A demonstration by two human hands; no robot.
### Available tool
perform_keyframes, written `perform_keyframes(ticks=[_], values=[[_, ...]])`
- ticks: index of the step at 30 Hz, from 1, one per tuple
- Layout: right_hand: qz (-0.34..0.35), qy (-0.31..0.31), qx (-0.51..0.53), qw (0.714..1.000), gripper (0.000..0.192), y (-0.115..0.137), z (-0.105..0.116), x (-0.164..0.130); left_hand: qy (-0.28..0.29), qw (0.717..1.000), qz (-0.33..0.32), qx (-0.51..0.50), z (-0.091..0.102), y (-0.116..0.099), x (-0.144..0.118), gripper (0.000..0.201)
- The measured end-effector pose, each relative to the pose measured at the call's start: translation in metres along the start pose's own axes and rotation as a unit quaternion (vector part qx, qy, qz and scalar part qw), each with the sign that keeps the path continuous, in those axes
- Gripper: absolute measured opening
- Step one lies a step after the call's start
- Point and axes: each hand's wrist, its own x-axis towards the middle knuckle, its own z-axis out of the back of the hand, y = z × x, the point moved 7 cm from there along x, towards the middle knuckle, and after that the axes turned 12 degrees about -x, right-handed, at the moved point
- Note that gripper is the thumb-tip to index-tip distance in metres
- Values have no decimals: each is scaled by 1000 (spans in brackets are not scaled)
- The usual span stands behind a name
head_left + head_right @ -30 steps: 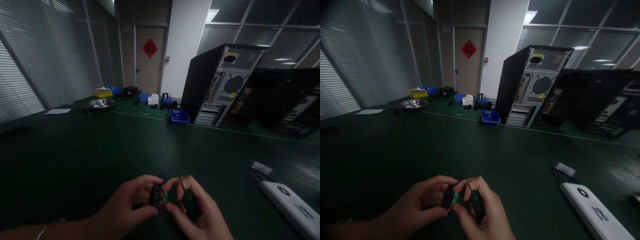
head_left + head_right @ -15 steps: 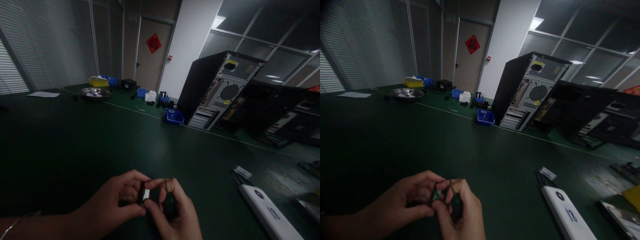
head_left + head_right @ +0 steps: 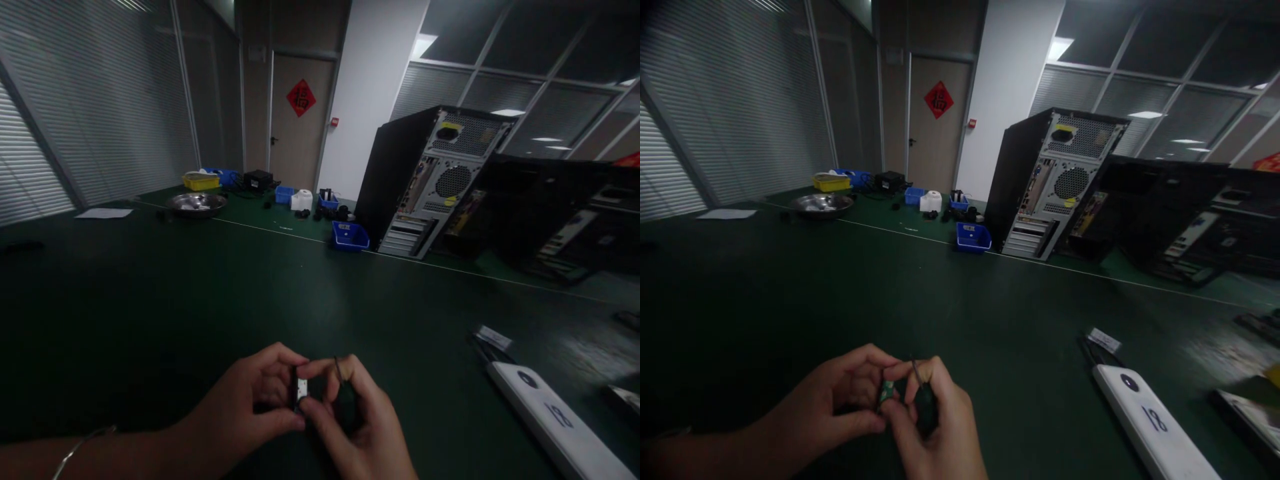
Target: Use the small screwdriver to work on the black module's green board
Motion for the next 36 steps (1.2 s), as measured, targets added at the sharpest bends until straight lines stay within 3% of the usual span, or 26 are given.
perform_keyframes(ticks=[10,16,23,36], values=[[3,28,-28,999,24,-1,-3,-1,-3,1000,-7,5,-1,-2,-3,32],[16,43,-2,999,25,2,-7,-1,7,999,-23,-49,-3,-4,-2,15],[47,33,-49,997,26,5,-4,-2,18,997,-24,-76,-4,-6,-1,13],[81,20,16,996,29,8,3,-6,15,994,-24,-102,1,0,0,13]])
